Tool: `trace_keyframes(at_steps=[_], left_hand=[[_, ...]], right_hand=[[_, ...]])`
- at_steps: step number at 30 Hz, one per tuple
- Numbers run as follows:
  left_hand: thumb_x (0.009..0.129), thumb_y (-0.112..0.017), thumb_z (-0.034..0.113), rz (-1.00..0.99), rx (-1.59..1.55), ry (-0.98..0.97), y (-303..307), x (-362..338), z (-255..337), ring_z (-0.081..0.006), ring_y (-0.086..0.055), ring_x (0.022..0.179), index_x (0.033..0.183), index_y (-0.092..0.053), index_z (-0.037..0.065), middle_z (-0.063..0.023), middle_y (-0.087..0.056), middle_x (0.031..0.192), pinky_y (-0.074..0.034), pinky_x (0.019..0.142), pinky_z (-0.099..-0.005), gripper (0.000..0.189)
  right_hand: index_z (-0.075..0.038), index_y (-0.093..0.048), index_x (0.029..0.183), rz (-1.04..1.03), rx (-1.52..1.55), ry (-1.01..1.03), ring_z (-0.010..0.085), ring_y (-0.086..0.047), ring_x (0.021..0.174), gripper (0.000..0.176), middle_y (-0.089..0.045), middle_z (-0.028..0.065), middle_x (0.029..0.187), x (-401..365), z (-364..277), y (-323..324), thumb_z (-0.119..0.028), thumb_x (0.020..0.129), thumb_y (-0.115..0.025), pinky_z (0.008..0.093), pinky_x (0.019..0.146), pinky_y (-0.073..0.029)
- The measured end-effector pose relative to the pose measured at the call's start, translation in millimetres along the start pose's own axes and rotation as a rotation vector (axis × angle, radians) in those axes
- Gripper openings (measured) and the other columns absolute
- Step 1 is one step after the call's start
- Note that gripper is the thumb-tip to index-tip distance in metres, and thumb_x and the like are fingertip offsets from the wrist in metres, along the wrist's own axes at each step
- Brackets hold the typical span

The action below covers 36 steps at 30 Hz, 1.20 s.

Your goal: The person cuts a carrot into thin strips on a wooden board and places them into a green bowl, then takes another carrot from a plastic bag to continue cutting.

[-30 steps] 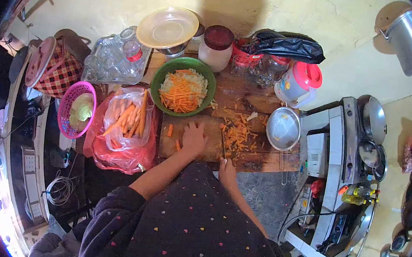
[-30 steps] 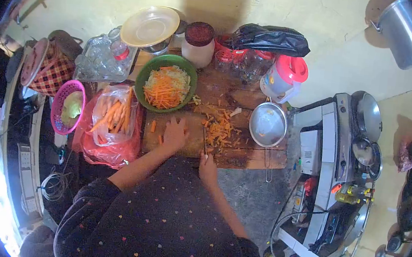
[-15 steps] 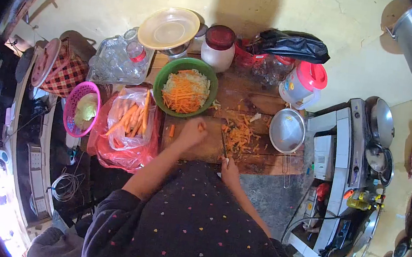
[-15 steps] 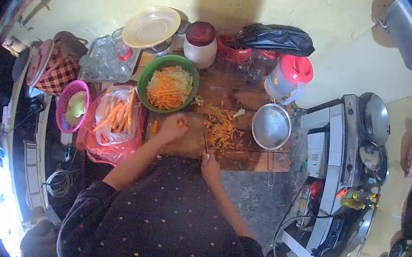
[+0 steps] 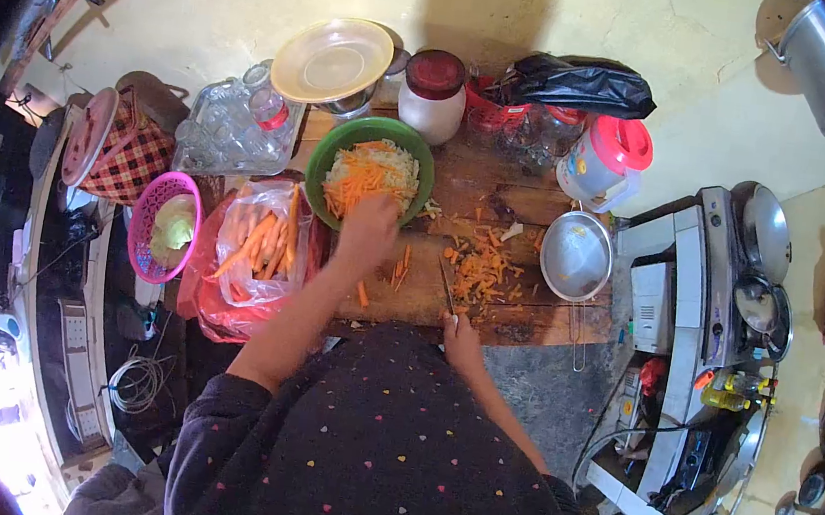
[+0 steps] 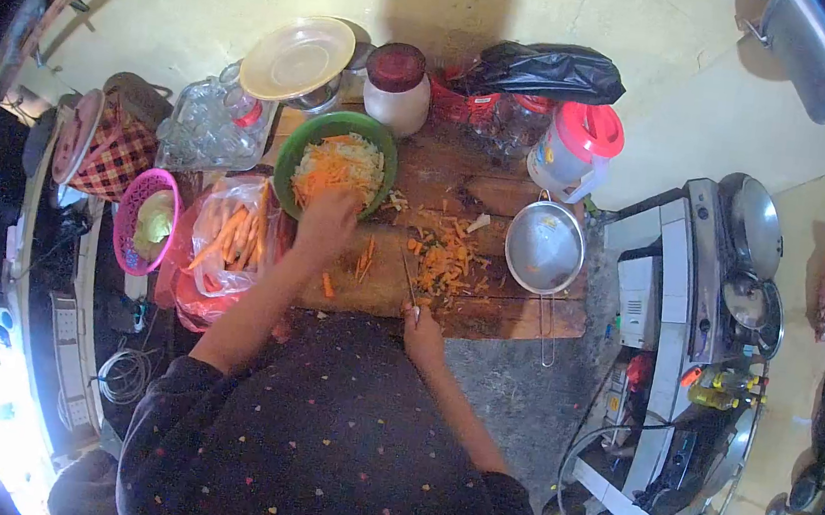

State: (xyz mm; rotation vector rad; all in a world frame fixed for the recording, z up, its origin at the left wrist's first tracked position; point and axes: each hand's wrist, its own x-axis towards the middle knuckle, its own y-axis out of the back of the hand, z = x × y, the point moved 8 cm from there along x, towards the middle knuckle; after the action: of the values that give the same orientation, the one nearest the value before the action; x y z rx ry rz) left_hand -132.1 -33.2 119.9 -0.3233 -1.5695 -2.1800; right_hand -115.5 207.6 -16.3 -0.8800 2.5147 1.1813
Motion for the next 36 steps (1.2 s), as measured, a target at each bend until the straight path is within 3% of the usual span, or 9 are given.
trace_keyframes(at_steps=[2, 5, 8, 11, 14, 17, 23, 32, 36], left_hand=[[0.07, -0.054, 0.009, -0.336, -0.023, 0.053, -55, -34, 12, -0.0306, -0.052, 0.089, 0.081, -0.055, 0.003, -0.0128, -0.053, 0.087, -0.046, 0.074, -0.0383, 0.013], [0.069, -0.054, 0.009, -0.259, -0.059, 0.088, -71, -58, 31, -0.0303, -0.053, 0.087, 0.085, -0.055, 0.002, -0.0129, -0.055, 0.087, -0.047, 0.075, -0.0365, 0.017], [0.07, -0.055, 0.01, -0.24, -0.008, -0.09, -106, -73, 14, -0.0312, -0.053, 0.089, 0.087, -0.056, 0.002, -0.0134, -0.056, 0.092, -0.046, 0.078, -0.0382, 0.019], [0.07, -0.054, 0.009, -0.371, -0.212, -0.134, -115, -78, -3, -0.0328, -0.052, 0.093, 0.091, -0.057, 0.002, -0.0145, -0.055, 0.099, -0.045, 0.081, -0.0399, 0.022], [0.072, -0.055, 0.01, -0.464, -0.427, 0.003, -92, -79, -7, -0.0355, -0.051, 0.093, 0.095, -0.056, 0.001, -0.0173, -0.055, 0.099, -0.043, 0.083, -0.0417, 0.025], [0.074, -0.055, 0.013, -0.257, -0.287, 0.126, -74, -89, -17, -0.0374, -0.052, 0.093, 0.099, -0.055, 0.0, -0.021, -0.056, 0.095, -0.043, 0.083, -0.0423, 0.028], [0.071, -0.061, 0.016, -0.51, -0.189, 0.403, -89, -94, -5, -0.0385, -0.054, 0.09, 0.095, -0.054, 0.0, -0.0215, -0.054, 0.097, -0.044, 0.08, -0.0445, 0.03], [0.07, -0.058, 0.008, -0.488, -0.17, 0.378, -90, -89, -4, -0.037, -0.054, 0.089, 0.095, -0.054, 0.003, -0.0198, -0.054, 0.097, -0.046, 0.076, -0.0448, 0.026], [0.07, -0.057, 0.006, -0.436, -0.21, 0.239, -96, -89, 1, -0.0362, -0.055, 0.09, 0.096, -0.053, 0.004, -0.0192, -0.054, 0.095, -0.046, 0.076, -0.0442, 0.026]], right_hand=[[0.001, -0.048, 0.094, 0.026, -0.004, 0.01, 0.0459, -0.056, 0.081, 0.046, -0.058, 0.0293, 0.081, 3, 5, -4, -0.043, 0.091, -0.036, 0.0528, 0.069, -0.042], [0.001, -0.048, 0.095, 0.009, -0.013, -0.018, 0.0461, -0.056, 0.079, 0.046, -0.058, 0.0293, 0.08, 2, 2, -7, -0.043, 0.091, -0.035, 0.0528, 0.068, -0.043], [0.002, -0.047, 0.092, 0.01, 0.022, -0.024, 0.0478, -0.055, 0.082, 0.045, -0.057, 0.03, 0.082, -1, -1, -7, -0.042, 0.091, -0.036, 0.0515, 0.068, -0.042], [0.002, -0.046, 0.093, 0.019, 0.004, -0.002, 0.0477, -0.055, 0.081, 0.045, -0.057, 0.0297, 0.08, -5, -3, -5, -0.041, 0.091, -0.037, 0.0509, 0.067, -0.043], [0.002, -0.046, 0.095, 0.001, 0.004, -0.04, 0.0471, -0.055, 0.081, 0.044, -0.057, 0.0296, 0.08, -7, -1, -7, -0.041, 0.091, -0.037, 0.0506, 0.067, -0.043], [0.002, -0.046, 0.095, 0.048, 0.063, 0.051, 0.0467, -0.055, 0.082, 0.044, -0.057, 0.03, 0.08, -9, -5, -6, -0.041, 0.091, -0.038, 0.0508, 0.066, -0.042], [0.002, -0.049, 0.099, -0.021, 0.013, -0.003, 0.0462, -0.056, 0.081, 0.044, -0.059, 0.0299, 0.082, -3, -7, -16, -0.04, 0.09, -0.039, 0.0523, 0.07, -0.043], [0.001, -0.048, 0.097, 0.012, 0.008, -0.011, 0.0464, -0.056, 0.08, 0.043, -0.058, 0.0295, 0.08, -3, -12, -14, -0.041, 0.09, -0.039, 0.0521, 0.068, -0.043], [0.001, -0.048, 0.095, 0.004, 0.017, 0.0, 0.0467, -0.056, 0.079, 0.044, -0.058, 0.0298, 0.08, -3, -14, -12, -0.041, 0.09, -0.039, 0.0518, 0.067, -0.043]])
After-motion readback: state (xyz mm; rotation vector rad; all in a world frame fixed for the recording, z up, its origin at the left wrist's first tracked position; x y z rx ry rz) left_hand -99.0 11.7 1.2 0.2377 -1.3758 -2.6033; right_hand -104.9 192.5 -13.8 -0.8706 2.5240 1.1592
